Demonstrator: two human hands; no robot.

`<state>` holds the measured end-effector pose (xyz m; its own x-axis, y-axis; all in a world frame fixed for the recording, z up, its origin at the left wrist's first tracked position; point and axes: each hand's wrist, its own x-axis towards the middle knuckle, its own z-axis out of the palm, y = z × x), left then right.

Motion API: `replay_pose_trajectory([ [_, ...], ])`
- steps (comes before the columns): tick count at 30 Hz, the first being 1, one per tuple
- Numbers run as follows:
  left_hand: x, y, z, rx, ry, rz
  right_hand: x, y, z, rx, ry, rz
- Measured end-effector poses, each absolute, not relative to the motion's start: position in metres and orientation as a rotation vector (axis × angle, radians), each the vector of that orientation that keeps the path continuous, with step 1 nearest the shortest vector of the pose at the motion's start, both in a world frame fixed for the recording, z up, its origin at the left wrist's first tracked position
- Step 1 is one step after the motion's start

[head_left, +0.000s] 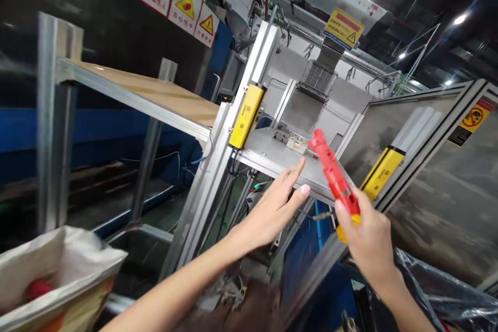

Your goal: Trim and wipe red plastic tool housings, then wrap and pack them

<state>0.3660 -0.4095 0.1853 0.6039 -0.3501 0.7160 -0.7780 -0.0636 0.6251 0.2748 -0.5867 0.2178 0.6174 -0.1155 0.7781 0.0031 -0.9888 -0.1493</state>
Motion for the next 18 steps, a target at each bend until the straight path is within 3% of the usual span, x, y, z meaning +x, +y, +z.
replay_pose_trajectory([
  [6, 0.487, -0.379, 0.160, 2.222, -0.963, 1.034, 0.442, -0.560, 0.282, -3.087, 0.787, -1.005],
  [12, 0.522, -0.376, 0.134, 2.258, -1.058, 1.254, 0.575, -0.557, 0.275, -3.226, 0.821, -0.856],
  [18, 0.515, -0.381, 0.131, 2.212, -1.027, 1.249, 0.626, -0.572, 0.268, -3.301, 0.923, -0.680],
])
